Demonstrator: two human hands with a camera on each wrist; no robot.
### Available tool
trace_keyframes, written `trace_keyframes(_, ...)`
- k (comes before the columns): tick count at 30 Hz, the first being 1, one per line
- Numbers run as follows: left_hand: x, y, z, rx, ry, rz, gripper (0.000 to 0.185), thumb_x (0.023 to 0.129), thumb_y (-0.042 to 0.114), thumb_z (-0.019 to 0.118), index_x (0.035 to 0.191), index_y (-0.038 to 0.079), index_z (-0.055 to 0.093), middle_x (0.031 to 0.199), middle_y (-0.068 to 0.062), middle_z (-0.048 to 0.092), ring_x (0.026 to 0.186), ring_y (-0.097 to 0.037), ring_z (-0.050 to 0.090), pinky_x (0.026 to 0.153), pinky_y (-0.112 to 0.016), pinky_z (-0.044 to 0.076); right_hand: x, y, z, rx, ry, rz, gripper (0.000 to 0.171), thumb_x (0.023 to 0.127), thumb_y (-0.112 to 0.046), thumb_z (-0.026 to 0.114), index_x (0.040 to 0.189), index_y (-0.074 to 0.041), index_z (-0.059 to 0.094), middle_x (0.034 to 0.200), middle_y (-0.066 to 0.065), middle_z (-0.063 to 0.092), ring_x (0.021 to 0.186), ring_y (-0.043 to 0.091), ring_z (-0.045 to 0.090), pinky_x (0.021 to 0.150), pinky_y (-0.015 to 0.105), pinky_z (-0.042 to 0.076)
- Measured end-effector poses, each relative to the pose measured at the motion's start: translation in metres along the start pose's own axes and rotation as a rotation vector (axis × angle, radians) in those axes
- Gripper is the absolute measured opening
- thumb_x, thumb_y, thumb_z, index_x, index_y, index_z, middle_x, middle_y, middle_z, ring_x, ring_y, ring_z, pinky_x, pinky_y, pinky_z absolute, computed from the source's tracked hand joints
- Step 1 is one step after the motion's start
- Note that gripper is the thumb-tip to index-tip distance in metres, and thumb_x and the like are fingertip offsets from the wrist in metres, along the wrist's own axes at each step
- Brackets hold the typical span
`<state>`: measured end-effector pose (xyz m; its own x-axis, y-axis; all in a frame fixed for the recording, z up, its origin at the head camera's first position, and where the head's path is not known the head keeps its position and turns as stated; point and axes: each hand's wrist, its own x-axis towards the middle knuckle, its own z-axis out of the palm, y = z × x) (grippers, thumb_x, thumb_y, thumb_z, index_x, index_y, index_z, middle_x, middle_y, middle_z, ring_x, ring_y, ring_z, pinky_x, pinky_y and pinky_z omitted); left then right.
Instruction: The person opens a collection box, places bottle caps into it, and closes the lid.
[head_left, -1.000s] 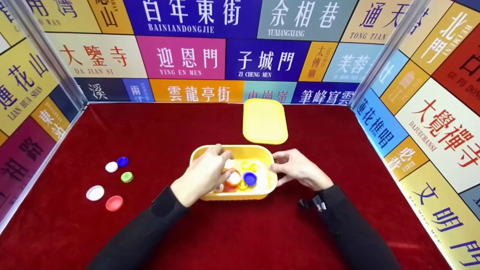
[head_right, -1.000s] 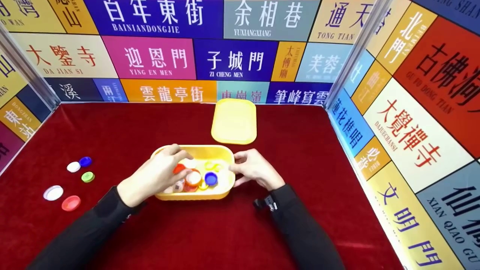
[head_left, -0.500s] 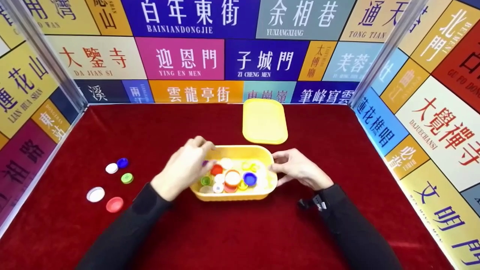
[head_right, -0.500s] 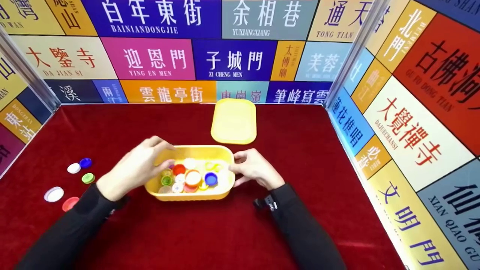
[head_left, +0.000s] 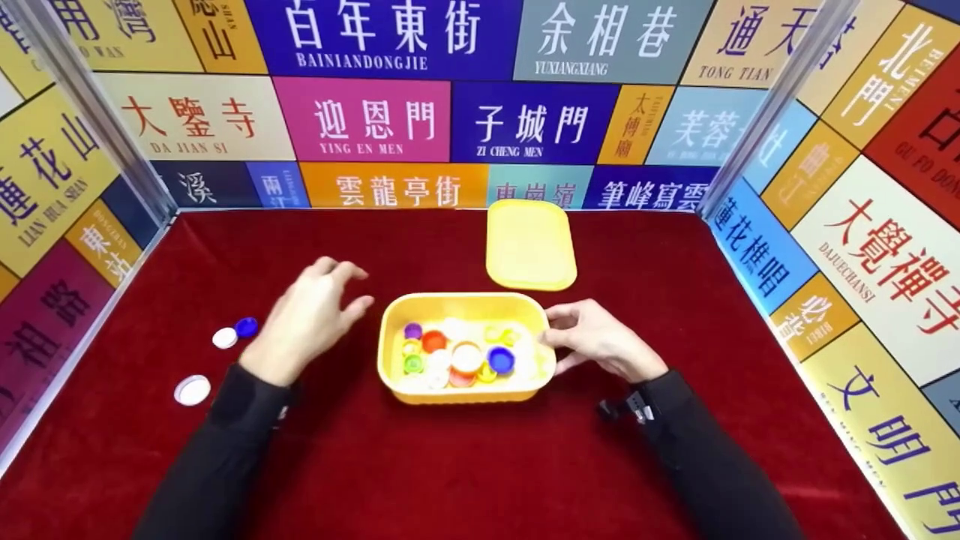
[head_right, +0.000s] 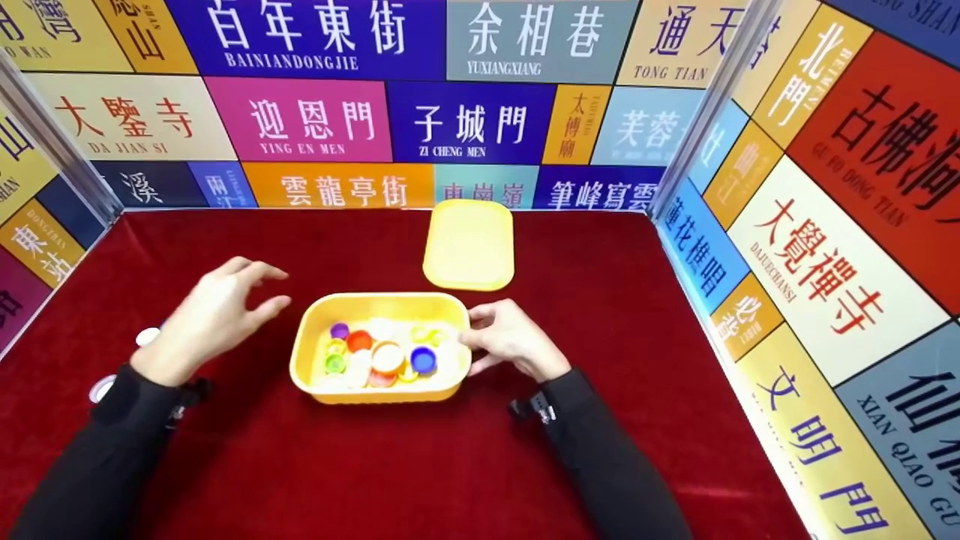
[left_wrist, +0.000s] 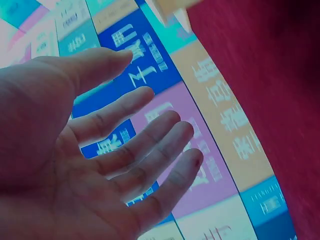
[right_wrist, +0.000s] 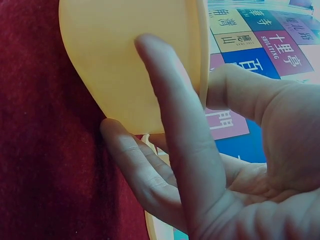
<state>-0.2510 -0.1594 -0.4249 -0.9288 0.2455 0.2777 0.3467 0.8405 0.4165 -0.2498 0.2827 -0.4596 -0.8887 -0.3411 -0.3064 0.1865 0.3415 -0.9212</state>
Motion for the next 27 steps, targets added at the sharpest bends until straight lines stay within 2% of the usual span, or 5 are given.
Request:
trace_keyframes(7, -0.002, -0.039, -0.017, 0.009, -0.049, -0.093, 0.046, 0.107, 0.025, 0.084, 0.145, 0.0, 0.074, 0.137, -0.034, 0.069, 0.123, -0.055, 0.068, 0.112, -0.072, 0.058, 0.0, 0.001, 0.0, -0.005, 0.001, -0.006, 0.044, 0.104, -0.005, 0.078, 0.147, 0.004, 0.075, 0.129, 0.025, 0.081, 0.094, 0.027, 0.085, 0.074, 0.041, 0.074)
trace_keyframes(16, -0.009, -0.096, -0.031, 0.051, -0.216, -0.215, 0.058, 0.105, 0.022, 0.084, 0.149, -0.012, 0.067, 0.14, -0.045, 0.064, 0.126, -0.06, 0.061, 0.118, -0.075, 0.053, -0.001, 0.001, 0.001, 0.006, 0.0, 0.001, 0.045, 0.104, -0.006, 0.078, 0.148, 0.004, 0.074, 0.131, 0.025, 0.08, 0.093, 0.026, 0.085, 0.075, 0.041, 0.074)
trace_keyframes(21, -0.012, -0.116, -0.037, 0.061, -0.292, -0.261, 0.059, 0.104, 0.018, 0.084, 0.151, -0.013, 0.065, 0.143, -0.045, 0.065, 0.13, -0.059, 0.056, 0.12, -0.075, 0.05, -0.001, 0.001, 0.001, 0.009, 0.001, 0.001, 0.044, 0.104, -0.005, 0.078, 0.147, 0.004, 0.074, 0.132, 0.027, 0.08, 0.094, 0.027, 0.085, 0.075, 0.041, 0.074)
trace_keyframes(27, -0.014, -0.128, -0.039, 0.063, -0.295, -0.246, 0.048, 0.099, 0.006, 0.086, 0.141, -0.012, 0.072, 0.14, -0.043, 0.071, 0.127, -0.06, 0.061, 0.117, -0.074, 0.053, 0.0, 0.001, 0.002, 0.01, 0.005, -0.002, 0.045, 0.103, -0.005, 0.078, 0.147, 0.005, 0.075, 0.13, 0.027, 0.081, 0.094, 0.027, 0.085, 0.074, 0.041, 0.074)
